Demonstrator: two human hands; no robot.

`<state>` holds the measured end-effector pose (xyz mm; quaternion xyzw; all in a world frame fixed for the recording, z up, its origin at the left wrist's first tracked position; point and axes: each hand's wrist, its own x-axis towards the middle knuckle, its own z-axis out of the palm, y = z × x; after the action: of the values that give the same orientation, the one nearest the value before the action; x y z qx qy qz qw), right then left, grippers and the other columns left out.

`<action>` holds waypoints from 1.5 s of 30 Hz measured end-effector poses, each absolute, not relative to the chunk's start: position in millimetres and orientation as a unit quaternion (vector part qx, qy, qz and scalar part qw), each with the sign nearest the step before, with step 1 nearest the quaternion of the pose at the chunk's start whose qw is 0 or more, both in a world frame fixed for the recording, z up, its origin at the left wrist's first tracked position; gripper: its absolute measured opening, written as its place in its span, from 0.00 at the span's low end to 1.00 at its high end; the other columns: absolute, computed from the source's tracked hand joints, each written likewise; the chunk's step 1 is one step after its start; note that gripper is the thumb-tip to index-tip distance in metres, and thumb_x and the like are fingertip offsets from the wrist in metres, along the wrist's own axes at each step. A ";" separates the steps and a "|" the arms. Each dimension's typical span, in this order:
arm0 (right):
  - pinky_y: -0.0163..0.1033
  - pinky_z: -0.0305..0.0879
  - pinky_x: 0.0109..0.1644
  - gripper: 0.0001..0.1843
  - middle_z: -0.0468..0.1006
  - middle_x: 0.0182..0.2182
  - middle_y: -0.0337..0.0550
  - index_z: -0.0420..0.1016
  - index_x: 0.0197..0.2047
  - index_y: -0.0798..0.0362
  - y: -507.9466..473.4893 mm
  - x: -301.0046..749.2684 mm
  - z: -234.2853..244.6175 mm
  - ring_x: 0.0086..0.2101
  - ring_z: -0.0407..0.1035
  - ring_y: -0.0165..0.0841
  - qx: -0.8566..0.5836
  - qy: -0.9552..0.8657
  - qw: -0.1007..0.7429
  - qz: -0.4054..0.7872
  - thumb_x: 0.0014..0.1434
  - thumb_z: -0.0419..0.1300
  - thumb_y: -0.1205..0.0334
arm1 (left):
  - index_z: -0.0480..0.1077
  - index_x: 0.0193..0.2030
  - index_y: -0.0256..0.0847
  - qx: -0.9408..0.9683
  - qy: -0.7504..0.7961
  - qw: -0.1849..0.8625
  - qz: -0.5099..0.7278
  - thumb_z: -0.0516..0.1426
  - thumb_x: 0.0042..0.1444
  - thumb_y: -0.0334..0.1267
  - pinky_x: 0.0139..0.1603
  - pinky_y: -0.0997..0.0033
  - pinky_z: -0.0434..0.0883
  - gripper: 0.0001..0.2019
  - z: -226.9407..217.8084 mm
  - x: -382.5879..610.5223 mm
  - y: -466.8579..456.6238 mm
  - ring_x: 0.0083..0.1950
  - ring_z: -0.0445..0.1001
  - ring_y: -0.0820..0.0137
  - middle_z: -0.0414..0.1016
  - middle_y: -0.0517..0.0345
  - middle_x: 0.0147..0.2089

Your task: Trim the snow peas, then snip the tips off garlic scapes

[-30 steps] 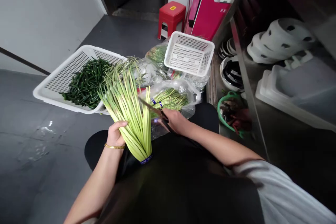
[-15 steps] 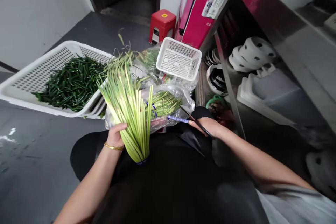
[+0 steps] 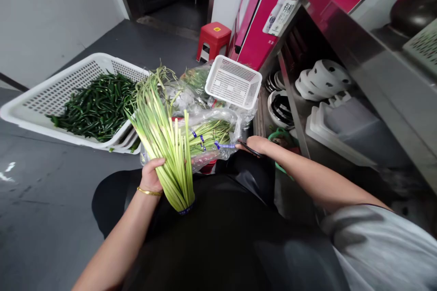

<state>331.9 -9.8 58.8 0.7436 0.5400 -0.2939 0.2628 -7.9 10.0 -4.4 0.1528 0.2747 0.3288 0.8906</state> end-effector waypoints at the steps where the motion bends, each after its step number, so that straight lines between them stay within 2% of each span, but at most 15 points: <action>1: 0.40 0.65 0.43 0.45 0.79 0.33 0.62 0.78 0.39 0.64 -10.2 331.3 59.7 0.42 0.73 0.46 0.748 0.539 0.256 -0.292 0.54 0.43 0.28 | 0.71 0.49 0.33 0.155 0.270 0.889 0.337 0.56 0.43 0.39 0.43 0.42 0.73 0.24 -4.4 -8.5 9.6 0.47 0.75 0.42 0.79 0.43 0.36; 3: 0.38 0.65 0.40 0.43 0.79 0.29 0.58 0.78 0.37 0.62 -17.3 330.0 63.9 0.38 0.75 0.43 0.752 0.544 0.234 -0.290 0.56 0.42 0.29 | 0.71 0.50 0.34 0.162 0.251 0.886 0.354 0.56 0.43 0.38 0.39 0.47 0.75 0.25 -2.2 -8.5 9.1 0.42 0.77 0.46 0.79 0.43 0.41; 6: 0.36 0.64 0.34 0.39 0.77 0.23 0.51 0.77 0.32 0.57 -40.7 321.1 74.7 0.31 0.74 0.40 0.736 0.584 0.178 -0.292 0.58 0.41 0.31 | 0.68 0.54 0.36 0.176 0.220 0.884 0.374 0.56 0.43 0.37 0.33 0.55 0.77 0.27 4.4 -5.7 8.9 0.38 0.78 0.52 0.74 0.41 0.52; 9: 0.35 0.61 0.30 0.35 0.77 0.24 0.48 0.75 0.29 0.54 -64.8 300.3 85.1 0.29 0.74 0.37 0.683 0.655 0.116 -0.301 0.60 0.41 0.34 | 0.67 0.55 0.38 0.185 0.211 0.886 0.370 0.56 0.43 0.37 0.33 0.57 0.76 0.28 9.2 -0.7 9.4 0.37 0.78 0.55 0.70 0.41 0.58; 12: 0.34 0.60 0.32 0.32 0.79 0.28 0.49 0.73 0.31 0.53 -73.4 276.9 89.3 0.31 0.75 0.38 0.644 0.707 0.062 -0.286 0.62 0.41 0.37 | 0.69 0.52 0.36 0.190 0.214 0.895 0.342 0.56 0.42 0.38 0.34 0.57 0.76 0.27 10.2 2.4 9.9 0.36 0.78 0.56 0.71 0.40 0.56; 16: 0.36 0.61 0.34 0.31 0.80 0.31 0.53 0.74 0.34 0.54 -64.6 257.6 83.6 0.35 0.76 0.42 0.654 0.713 0.047 -0.249 0.61 0.43 0.36 | 0.72 0.47 0.35 0.223 0.200 0.896 0.328 0.57 0.39 0.40 0.32 0.59 0.74 0.25 13.8 1.9 9.9 0.34 0.77 0.58 0.75 0.39 0.50; 22: 0.36 0.62 0.35 0.29 0.79 0.32 0.53 0.74 0.35 0.54 -54.4 253.9 74.5 0.38 0.75 0.43 0.640 0.713 0.008 -0.287 0.60 0.47 0.37 | 0.74 0.47 0.32 0.313 0.176 0.879 0.315 0.57 0.39 0.41 0.29 0.61 0.70 0.26 28.1 7.8 9.5 0.29 0.74 0.61 0.77 0.39 0.43; 24: 0.35 0.62 0.34 0.27 0.78 0.31 0.50 0.73 0.35 0.54 -52.3 256.9 74.6 0.36 0.74 0.40 0.619 0.714 -0.020 -0.326 0.61 0.47 0.39 | 0.74 0.47 0.32 0.316 0.174 0.882 0.302 0.57 0.39 0.41 0.27 0.62 0.70 0.26 30.1 10.8 9.8 0.28 0.73 0.62 0.77 0.40 0.43; 26: 0.34 0.62 0.31 0.26 0.76 0.27 0.45 0.71 0.35 0.54 -49.6 261.0 74.5 0.29 0.73 0.35 0.585 0.705 -0.054 -0.398 0.63 0.45 0.41 | 0.74 0.47 0.32 0.319 0.159 0.886 0.298 0.57 0.38 0.42 0.25 0.64 0.69 0.27 29.4 12.4 10.6 0.27 0.73 0.63 0.77 0.40 0.43; 29: 0.32 0.59 0.25 0.26 0.70 0.20 0.37 0.68 0.32 0.53 -45.6 266.8 72.3 0.19 0.66 0.28 0.548 0.673 -0.085 -0.490 0.63 0.43 0.40 | 0.74 0.47 0.33 0.325 0.137 0.893 0.279 0.57 0.37 0.43 0.24 0.64 0.69 0.28 25.6 12.5 12.5 0.26 0.73 0.63 0.76 0.40 0.43; 34: 0.30 0.55 0.24 0.23 0.66 0.18 0.35 0.66 0.26 0.54 -46.4 275.7 66.4 0.21 0.63 0.27 0.540 0.692 -0.144 -0.457 0.60 0.49 0.42 | 0.73 0.46 0.33 0.321 0.153 0.900 0.253 0.58 0.36 0.45 0.25 0.62 0.69 0.27 21.6 10.5 13.8 0.27 0.73 0.62 0.76 0.40 0.41; 36: 0.30 0.54 0.23 0.24 0.64 0.17 0.35 0.65 0.24 0.54 -49.8 280.6 63.6 0.20 0.62 0.27 0.572 0.667 -0.142 -0.457 0.58 0.51 0.41 | 0.73 0.45 0.34 0.323 0.148 0.895 0.271 0.58 0.36 0.45 0.25 0.62 0.69 0.27 21.4 9.4 13.2 0.25 0.72 0.63 0.77 0.41 0.39; 40: 0.30 0.54 0.20 0.26 0.64 0.16 0.35 0.64 0.25 0.53 -57.8 290.7 59.3 0.15 0.61 0.26 0.639 0.568 -0.092 -0.511 0.59 0.48 0.39 | 0.73 0.46 0.35 0.338 0.130 0.879 0.309 0.58 0.38 0.44 0.24 0.63 0.68 0.26 21.6 7.0 11.7 0.24 0.71 0.65 0.76 0.41 0.41; 45: 0.30 0.59 0.24 0.21 0.67 0.19 0.35 0.65 0.30 0.53 -67.8 295.9 63.8 0.18 0.65 0.26 0.598 0.607 -0.097 -0.515 0.61 0.48 0.43 | 0.73 0.48 0.35 0.329 0.202 0.843 0.373 0.58 0.37 0.46 0.22 0.64 0.66 0.29 25.0 0.1 12.2 0.22 0.68 0.69 0.76 0.39 0.44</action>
<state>295.9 -67.8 63.8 0.5982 0.6066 -0.5146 -0.0965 0.1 12.2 25.0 0.3295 0.2023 0.3733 0.8433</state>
